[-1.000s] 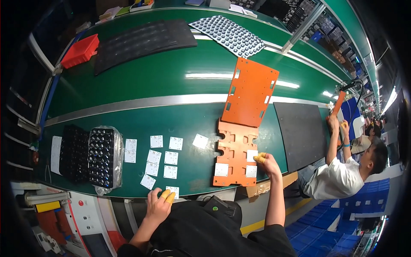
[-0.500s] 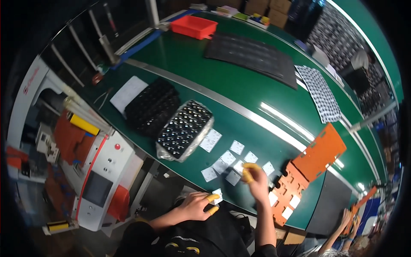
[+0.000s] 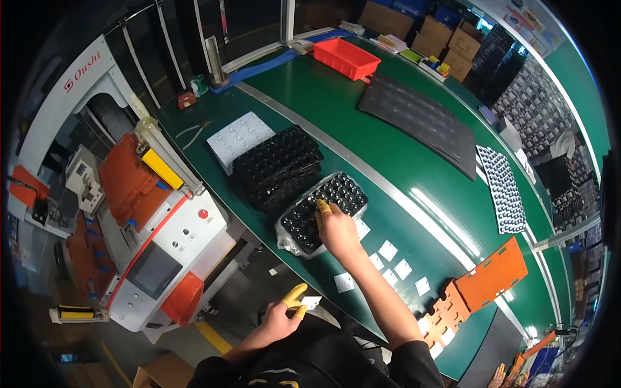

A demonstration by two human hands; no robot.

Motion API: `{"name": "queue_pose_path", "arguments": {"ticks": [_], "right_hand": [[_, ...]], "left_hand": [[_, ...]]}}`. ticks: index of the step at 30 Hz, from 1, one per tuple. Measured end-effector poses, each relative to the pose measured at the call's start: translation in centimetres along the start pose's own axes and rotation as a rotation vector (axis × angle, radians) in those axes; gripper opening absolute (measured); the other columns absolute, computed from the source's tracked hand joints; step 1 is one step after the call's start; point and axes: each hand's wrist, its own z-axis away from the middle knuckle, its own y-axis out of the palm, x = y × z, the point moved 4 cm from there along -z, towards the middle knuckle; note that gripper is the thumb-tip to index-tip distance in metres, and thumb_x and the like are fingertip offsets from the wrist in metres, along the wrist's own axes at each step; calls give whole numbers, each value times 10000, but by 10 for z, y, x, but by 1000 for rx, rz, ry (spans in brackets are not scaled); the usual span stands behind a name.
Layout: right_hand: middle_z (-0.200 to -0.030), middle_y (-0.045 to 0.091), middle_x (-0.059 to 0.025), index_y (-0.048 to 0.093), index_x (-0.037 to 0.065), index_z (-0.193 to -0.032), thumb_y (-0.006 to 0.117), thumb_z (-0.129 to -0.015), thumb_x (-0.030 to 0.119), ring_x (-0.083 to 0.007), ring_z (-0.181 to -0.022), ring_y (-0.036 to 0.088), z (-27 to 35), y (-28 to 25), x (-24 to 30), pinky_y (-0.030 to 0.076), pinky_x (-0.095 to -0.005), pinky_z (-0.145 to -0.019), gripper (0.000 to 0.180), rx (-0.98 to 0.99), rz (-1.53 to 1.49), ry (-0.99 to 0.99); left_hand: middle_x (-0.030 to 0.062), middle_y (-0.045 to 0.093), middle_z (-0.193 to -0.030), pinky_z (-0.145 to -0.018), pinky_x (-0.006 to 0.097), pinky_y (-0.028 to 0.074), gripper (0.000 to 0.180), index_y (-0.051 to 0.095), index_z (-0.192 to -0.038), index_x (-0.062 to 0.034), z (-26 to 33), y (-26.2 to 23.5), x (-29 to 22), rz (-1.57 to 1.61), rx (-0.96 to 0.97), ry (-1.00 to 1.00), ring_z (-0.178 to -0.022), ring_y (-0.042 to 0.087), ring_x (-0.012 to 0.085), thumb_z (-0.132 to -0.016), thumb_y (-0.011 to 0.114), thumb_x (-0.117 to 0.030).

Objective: The recorder is placing small light components into an orange assembly jig on a factory production line.

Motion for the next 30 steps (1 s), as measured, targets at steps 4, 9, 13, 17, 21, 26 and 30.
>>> {"name": "queue_pose_path", "arguments": {"ticks": [4, 9, 13, 17, 21, 26, 30], "right_hand": [[-874, 629, -184, 628, -20, -1073, 649, -879, 154, -343, -629, 638, 15, -15, 7, 540, -396, -573, 262, -144, -74, -36], [-969, 652, -94, 616, -29, -1083, 688, -855, 17, -166, -808, 641, 83, -48, 2, 521, -277, -744, 243, -125, -707, 162], [-1048, 583, -58, 603, -20, -1089, 678, -851, -18, -127, -967, 561, 156, -61, -5, 459, -283, -894, 249, -73, -1091, 350], [-1102, 553, -106, 608, -29, -1044, 718, -791, -61, -169, -959, 572, 198, -75, 1, 486, -298, -850, 277, -233, -1228, 268], [-1030, 620, -136, 613, -22, -979, 768, -751, -25, -211, -944, 624, 229, -87, 0, 508, -307, -822, 275, -479, -844, 251], [-1013, 640, -149, 621, -19, -963, 781, -715, -58, -216, -932, 628, 256, -102, 2, 504, -312, -844, 297, -599, -659, 271], [-985, 649, -142, 628, -24, -977, 788, -718, -45, -217, -908, 637, 274, -111, 4, 509, -309, -827, 305, -650, -612, 260]], "left_hand": [[159, 673, -1097, -826, 285, 543, 399, 526, -1234, 74, -11, 3, -6, 416, -42, -222, -945, 687, 199, -855, 645, 34], [157, 645, -1095, -853, 343, 566, 234, 537, -1139, 91, -34, 12, -10, 655, -41, -269, -988, 658, 219, -914, 583, 46], [144, 634, -1119, -885, 360, 562, 229, 545, -1156, 96, -56, 26, -44, 672, -5, -249, -1003, 643, 210, -939, 552, 25], [123, 661, -1073, -841, 252, 513, 257, 542, -1186, 118, -53, 42, -79, 554, 123, -122, -985, 624, 131, -943, 534, 35], [130, 631, -1159, -876, 247, 488, 312, 522, -1252, 108, -42, 67, -108, 598, 300, -100, -1053, 585, 125, -946, 500, 52], [156, 607, -1208, -915, 272, 485, 320, 500, -1276, 101, -31, 88, -121, 532, 408, -49, -1090, 598, 165, -962, 477, 44], [161, 602, -1225, -934, 288, 488, 325, 491, -1286, 102, -22, 96, -135, 478, 432, 34, -1107, 596, 185, -969, 456, 43]]}}
